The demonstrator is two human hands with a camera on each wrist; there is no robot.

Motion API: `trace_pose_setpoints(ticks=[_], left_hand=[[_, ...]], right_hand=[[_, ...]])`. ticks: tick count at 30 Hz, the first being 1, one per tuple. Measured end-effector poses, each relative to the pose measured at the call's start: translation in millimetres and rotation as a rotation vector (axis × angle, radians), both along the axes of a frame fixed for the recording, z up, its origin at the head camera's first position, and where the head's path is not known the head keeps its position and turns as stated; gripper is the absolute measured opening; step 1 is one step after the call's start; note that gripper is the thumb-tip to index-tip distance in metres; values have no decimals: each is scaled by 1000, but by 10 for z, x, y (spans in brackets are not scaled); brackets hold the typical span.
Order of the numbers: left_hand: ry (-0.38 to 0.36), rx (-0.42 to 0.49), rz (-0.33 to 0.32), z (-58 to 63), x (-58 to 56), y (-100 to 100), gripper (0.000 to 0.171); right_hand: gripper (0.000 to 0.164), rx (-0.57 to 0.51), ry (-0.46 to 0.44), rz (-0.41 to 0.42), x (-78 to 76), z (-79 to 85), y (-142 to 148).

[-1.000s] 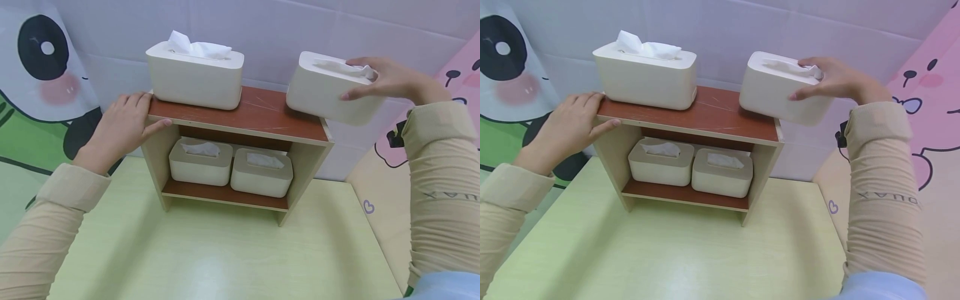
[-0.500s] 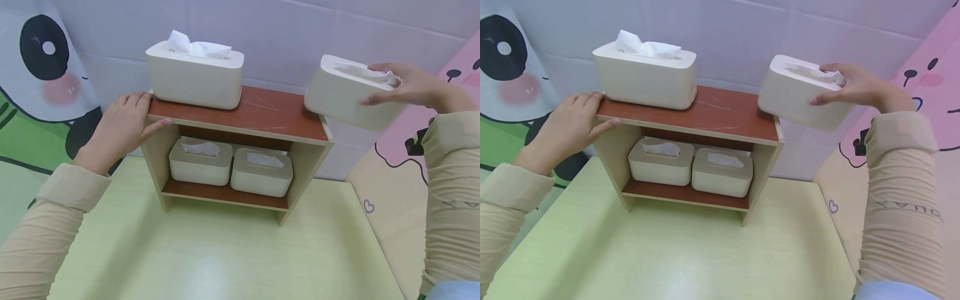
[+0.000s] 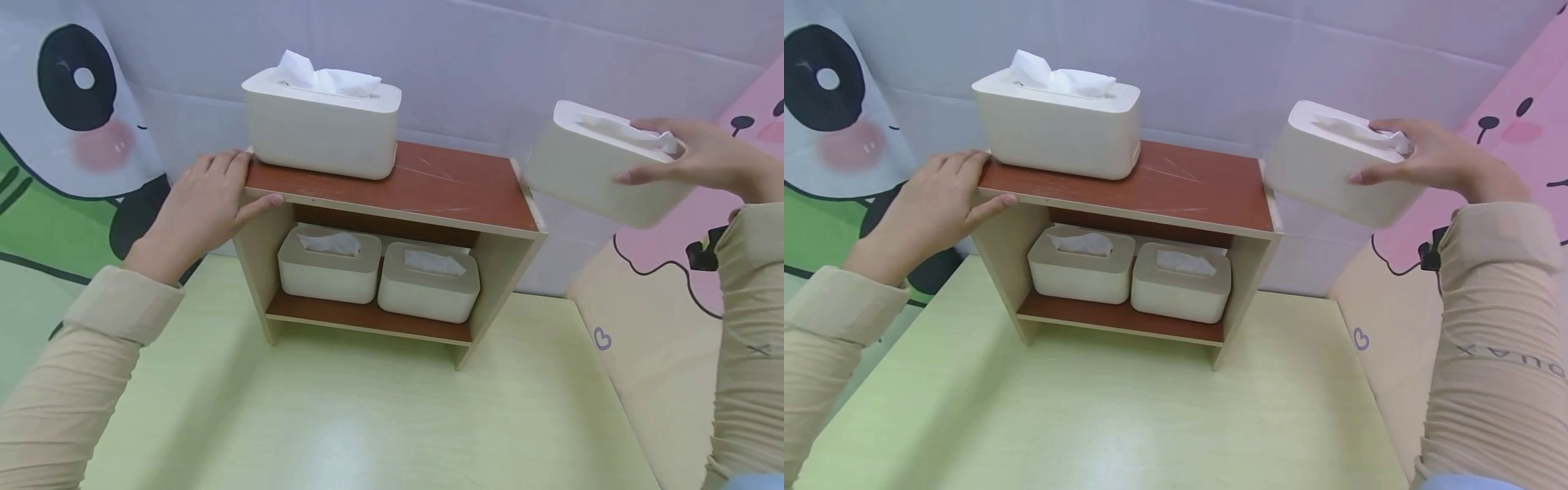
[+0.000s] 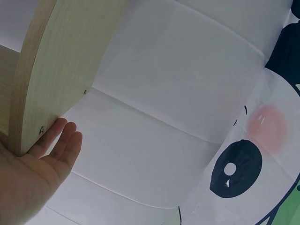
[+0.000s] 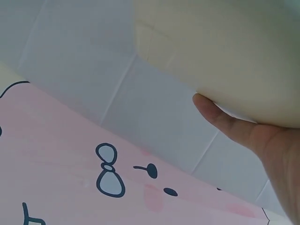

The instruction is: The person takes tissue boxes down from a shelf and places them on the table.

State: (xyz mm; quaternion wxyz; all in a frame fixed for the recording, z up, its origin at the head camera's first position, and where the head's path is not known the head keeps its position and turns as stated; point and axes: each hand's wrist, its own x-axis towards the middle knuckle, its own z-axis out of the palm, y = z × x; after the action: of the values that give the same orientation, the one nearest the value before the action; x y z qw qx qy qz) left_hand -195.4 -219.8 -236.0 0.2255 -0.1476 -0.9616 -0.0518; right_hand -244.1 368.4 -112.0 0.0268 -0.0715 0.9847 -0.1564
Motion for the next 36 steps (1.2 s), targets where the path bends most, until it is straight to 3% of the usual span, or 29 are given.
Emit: trace_pose_setpoints(ticks=[10, 17, 36], left_hand=[[13, 0, -7, -12, -5, 1, 81], [16, 3, -5, -11, -9, -2, 81], [8, -3, 13, -8, 4, 8, 82]], right_hand=[[87, 21, 17, -7, 67, -125, 193], [87, -13, -22, -38, 95, -271, 290], [90, 9, -3, -7, 138, -910, 447]])
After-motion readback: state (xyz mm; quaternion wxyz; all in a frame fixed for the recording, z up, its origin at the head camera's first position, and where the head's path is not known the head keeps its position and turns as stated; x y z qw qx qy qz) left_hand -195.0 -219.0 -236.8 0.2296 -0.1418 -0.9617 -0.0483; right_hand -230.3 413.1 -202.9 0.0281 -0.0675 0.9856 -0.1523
